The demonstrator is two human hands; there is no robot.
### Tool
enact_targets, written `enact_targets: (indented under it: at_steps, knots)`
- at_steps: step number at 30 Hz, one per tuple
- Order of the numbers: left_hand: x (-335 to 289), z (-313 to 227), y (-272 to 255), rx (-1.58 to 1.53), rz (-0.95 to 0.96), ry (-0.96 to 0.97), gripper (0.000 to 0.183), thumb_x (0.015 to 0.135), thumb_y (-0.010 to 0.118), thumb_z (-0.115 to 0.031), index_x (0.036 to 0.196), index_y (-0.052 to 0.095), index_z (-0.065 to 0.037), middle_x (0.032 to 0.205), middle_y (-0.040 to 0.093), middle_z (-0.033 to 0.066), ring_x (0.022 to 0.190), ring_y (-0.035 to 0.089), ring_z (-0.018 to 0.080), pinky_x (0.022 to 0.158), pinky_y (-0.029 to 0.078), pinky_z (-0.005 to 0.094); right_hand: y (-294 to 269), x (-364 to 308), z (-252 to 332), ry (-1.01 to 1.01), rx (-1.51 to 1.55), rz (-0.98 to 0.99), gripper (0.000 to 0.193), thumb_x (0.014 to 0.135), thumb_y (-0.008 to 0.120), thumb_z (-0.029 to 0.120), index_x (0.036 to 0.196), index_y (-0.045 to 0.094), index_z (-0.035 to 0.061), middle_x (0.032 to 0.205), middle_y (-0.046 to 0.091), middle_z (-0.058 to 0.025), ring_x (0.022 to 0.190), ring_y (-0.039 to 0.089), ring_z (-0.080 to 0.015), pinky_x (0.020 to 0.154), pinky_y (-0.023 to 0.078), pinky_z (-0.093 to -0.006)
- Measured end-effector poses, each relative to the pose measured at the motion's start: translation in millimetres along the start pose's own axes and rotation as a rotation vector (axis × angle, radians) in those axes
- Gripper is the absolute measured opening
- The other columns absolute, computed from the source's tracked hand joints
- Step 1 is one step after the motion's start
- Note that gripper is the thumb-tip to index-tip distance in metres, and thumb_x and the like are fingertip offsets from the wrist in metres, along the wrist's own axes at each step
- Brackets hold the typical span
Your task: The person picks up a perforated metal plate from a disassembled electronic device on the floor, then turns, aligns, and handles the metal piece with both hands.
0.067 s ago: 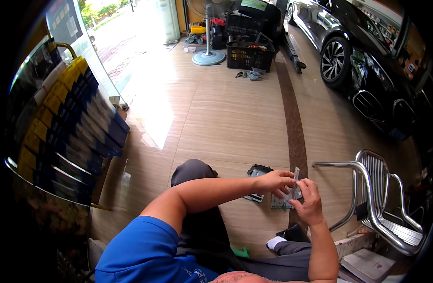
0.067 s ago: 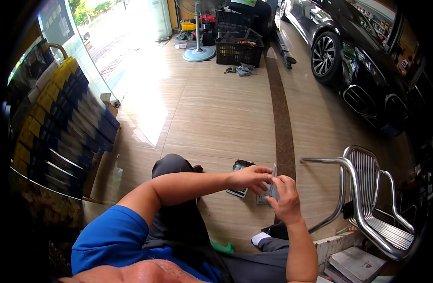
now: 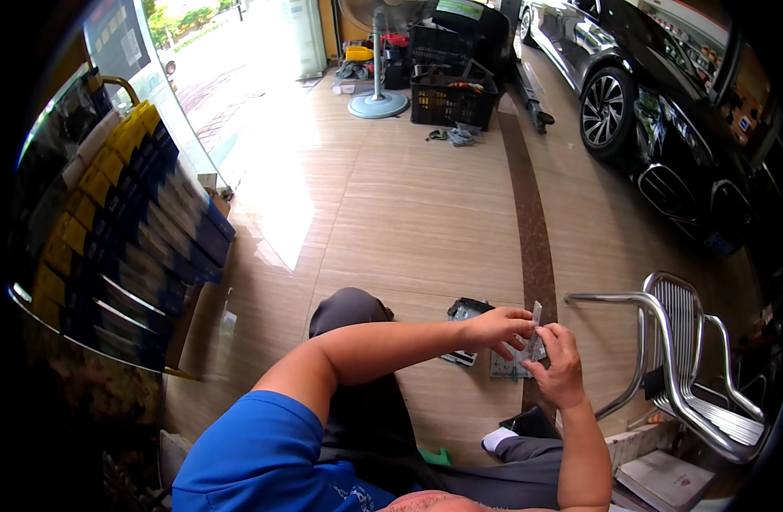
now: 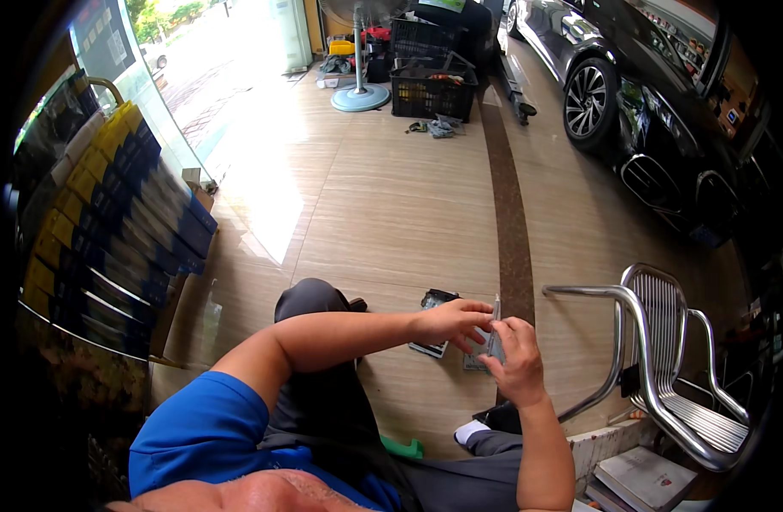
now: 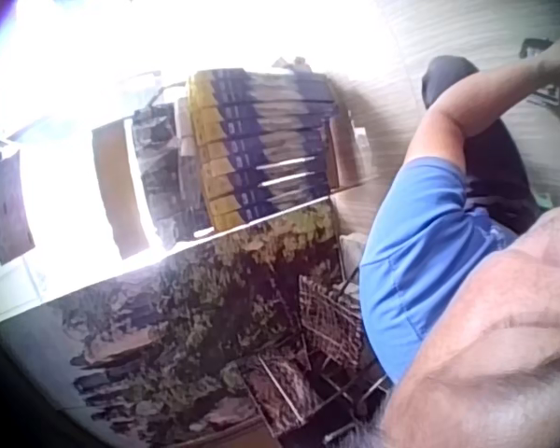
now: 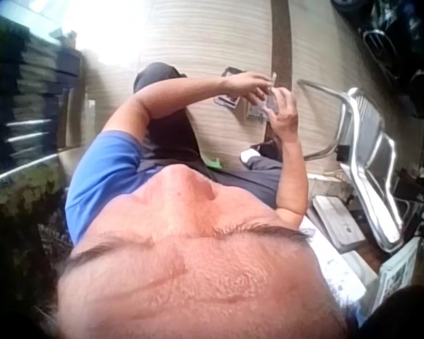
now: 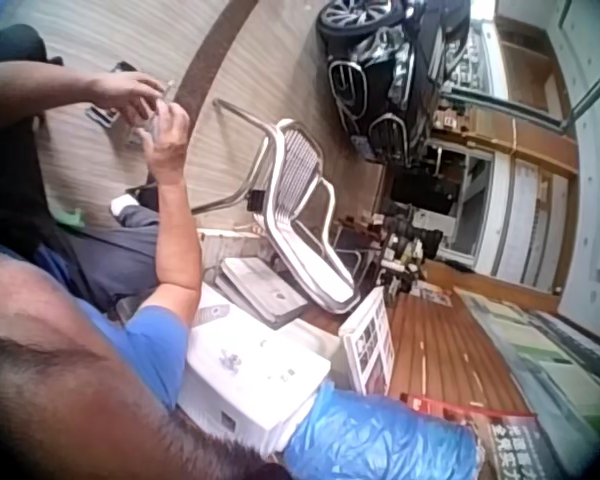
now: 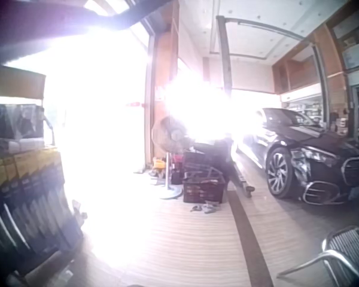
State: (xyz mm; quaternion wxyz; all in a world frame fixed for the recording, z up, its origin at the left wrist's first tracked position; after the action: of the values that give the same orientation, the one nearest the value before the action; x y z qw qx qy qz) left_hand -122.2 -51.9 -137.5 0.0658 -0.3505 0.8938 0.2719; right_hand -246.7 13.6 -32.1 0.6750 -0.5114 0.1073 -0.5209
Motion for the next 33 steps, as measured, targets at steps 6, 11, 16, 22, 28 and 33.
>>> enact_targets:
  at_steps: [6,11,16,22,28,33]
  knots:
    - [-2.5,-2.7,2.7,-0.164,-0.026,0.005,0.069,0.098,0.060,-0.045,0.150,0.033,-0.009,0.137,0.045,0.0128,0.120,0.055,0.0331,0.088,0.056,0.0470,-0.4,-1.6,2.2,-0.003,0.000,-0.027,0.065,0.061,0.084,0.003,0.121,0.060,0.0039,0.118,0.056,-0.0173,0.109,0.056,-0.0373,0.092,0.050,-0.0428]
    - [-4.0,-6.1,4.9,-0.210,-0.006,0.032,0.065,0.097,0.061,-0.046,0.144,0.037,-0.009,0.129,0.046,0.0102,0.117,0.056,0.0329,0.086,0.056,0.0478,1.8,-3.4,-0.2,-0.014,-0.017,-0.016,0.065,0.062,0.084,0.004,0.123,0.060,0.0048,0.118,0.056,-0.0170,0.109,0.056,-0.0374,0.091,0.050,-0.0436]
    - [-5.6,-8.2,9.0,-0.193,0.045,0.077,0.060,0.095,0.066,-0.041,0.140,0.039,-0.011,0.124,0.049,0.0094,0.110,0.058,0.0276,0.082,0.058,0.0453,6.2,-3.1,2.8,-0.043,-0.046,-0.008,0.064,0.062,0.083,0.002,0.122,0.060,0.0032,0.119,0.056,-0.0176,0.108,0.057,-0.0366,0.090,0.050,-0.0424]
    - [-4.7,-8.5,8.3,-0.234,0.057,0.088,0.055,0.094,0.068,-0.036,0.135,0.041,-0.012,0.119,0.054,0.0071,0.107,0.059,0.0233,0.079,0.058,0.0431,6.6,-2.3,4.5,-0.058,-0.041,-0.003,0.065,0.062,0.084,0.004,0.123,0.060,0.0052,0.120,0.055,-0.0179,0.111,0.056,-0.0393,0.092,0.050,-0.0447]
    - [-4.4,-10.6,7.3,-0.161,0.012,0.106,0.060,0.093,0.069,-0.041,0.137,0.040,-0.012,0.124,0.054,0.0100,0.112,0.058,0.0255,0.085,0.055,0.0448,5.6,-2.0,6.3,-0.067,-0.023,-0.020,0.067,0.062,0.084,0.002,0.124,0.058,0.0038,0.122,0.055,-0.0189,0.111,0.057,-0.0389,0.093,0.050,-0.0438]
    - [-3.6,-8.9,3.6,-0.127,-0.071,0.098,0.069,0.091,0.070,-0.046,0.139,0.038,-0.008,0.127,0.054,0.0131,0.115,0.058,0.0273,0.087,0.054,0.0449,5.2,-1.4,6.6,-0.057,-0.018,-0.021,0.067,0.063,0.083,0.002,0.125,0.057,0.0018,0.126,0.055,-0.0205,0.114,0.057,-0.0392,0.095,0.049,-0.0431]
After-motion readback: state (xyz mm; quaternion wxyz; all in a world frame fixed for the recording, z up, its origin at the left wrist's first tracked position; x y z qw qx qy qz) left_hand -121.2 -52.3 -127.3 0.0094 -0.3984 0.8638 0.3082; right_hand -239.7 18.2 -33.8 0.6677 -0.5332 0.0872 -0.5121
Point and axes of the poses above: each hand's wrist, its own x-axis towards the middle knuckle, its own y-axis out of the palm, z = x × y, the point moved 6 cm from there along x, towards the middle knuckle
